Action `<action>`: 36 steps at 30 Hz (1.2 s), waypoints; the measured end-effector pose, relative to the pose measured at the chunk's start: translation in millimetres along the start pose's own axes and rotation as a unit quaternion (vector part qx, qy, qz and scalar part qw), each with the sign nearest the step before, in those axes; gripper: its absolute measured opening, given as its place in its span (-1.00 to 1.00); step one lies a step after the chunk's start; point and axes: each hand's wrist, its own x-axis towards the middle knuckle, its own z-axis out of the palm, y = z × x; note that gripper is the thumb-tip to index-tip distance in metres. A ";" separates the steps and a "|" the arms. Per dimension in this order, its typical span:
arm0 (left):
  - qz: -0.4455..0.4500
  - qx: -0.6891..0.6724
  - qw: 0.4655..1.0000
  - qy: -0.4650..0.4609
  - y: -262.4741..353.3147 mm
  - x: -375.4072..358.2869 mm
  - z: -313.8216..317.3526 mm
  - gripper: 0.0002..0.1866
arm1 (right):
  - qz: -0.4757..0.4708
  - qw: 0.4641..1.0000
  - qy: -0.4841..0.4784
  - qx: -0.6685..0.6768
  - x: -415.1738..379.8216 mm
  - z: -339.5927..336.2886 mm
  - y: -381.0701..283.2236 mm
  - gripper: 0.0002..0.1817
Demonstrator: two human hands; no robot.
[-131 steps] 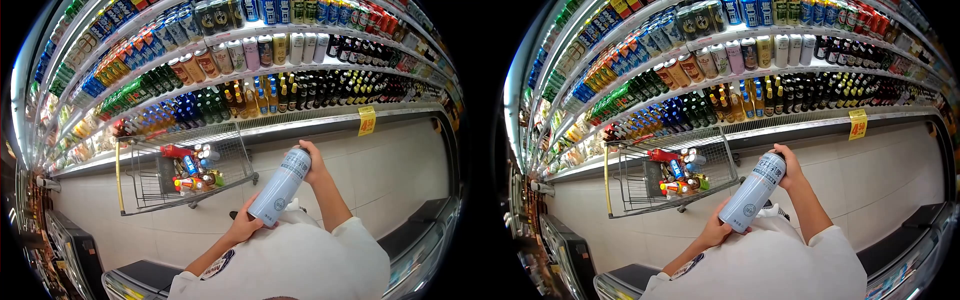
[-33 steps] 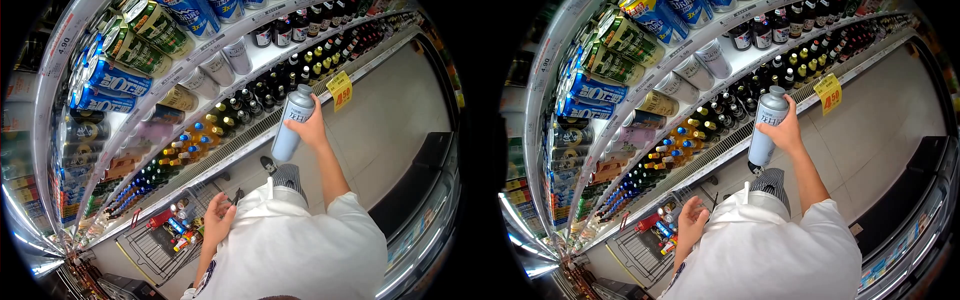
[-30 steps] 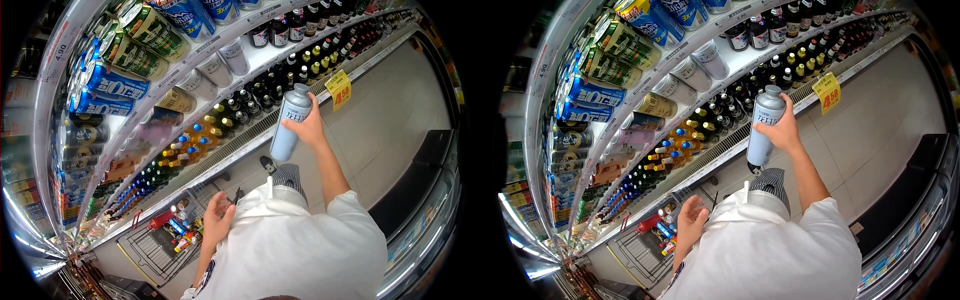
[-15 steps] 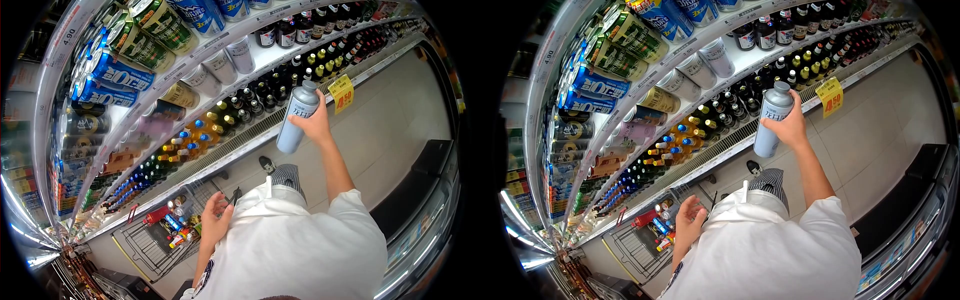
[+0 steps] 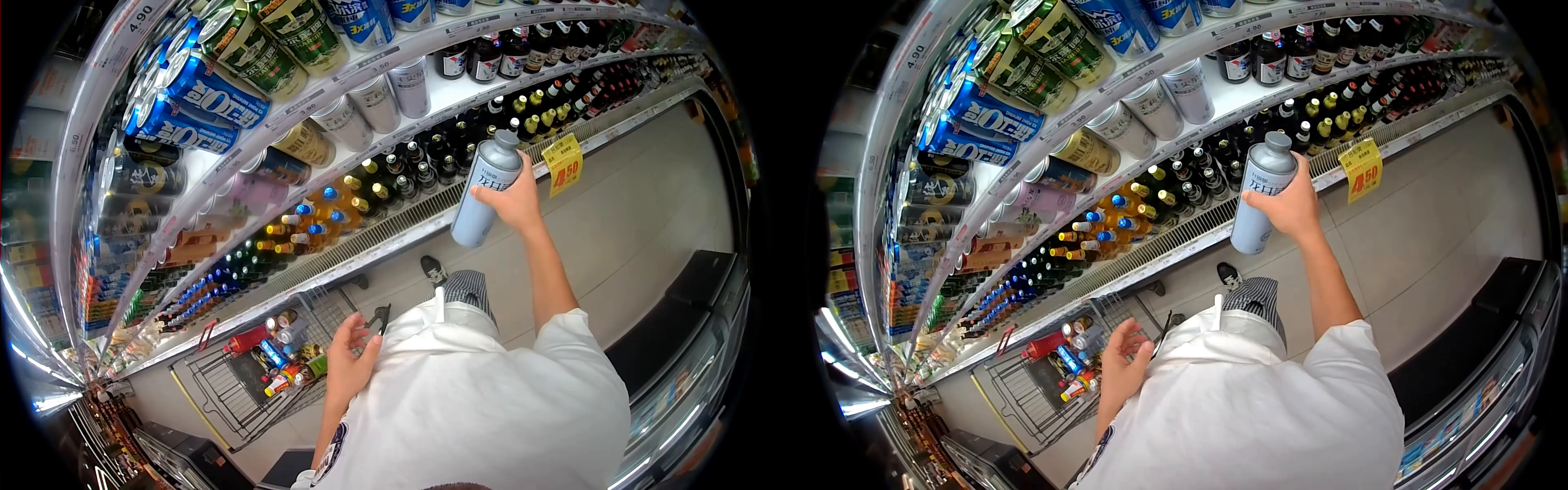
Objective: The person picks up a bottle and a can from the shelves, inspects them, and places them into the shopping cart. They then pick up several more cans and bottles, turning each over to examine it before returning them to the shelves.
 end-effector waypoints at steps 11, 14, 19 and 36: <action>0.020 0.020 1.000 -0.001 0.3 0.6 2.2 -0.39 | -0.018 1.000 -0.025 0.001 2.4 -4.0 -11.8 -0.01; 0.022 0.019 1.000 -0.001 1.6 0.1 2.5 -0.39 | -0.019 0.999 -0.029 0.011 3.1 -4.3 -11.4 -0.01; 0.020 0.021 1.000 -0.001 0.6 -0.5 2.2 -0.39 | -0.021 0.999 -0.045 0.000 2.5 -5.6 -15.9 0.00; 0.011 0.009 1.000 0.006 -4.1 -2.4 1.1 -0.39 | 0.007 0.999 -0.049 -0.004 3.8 -2.5 -28.2 0.00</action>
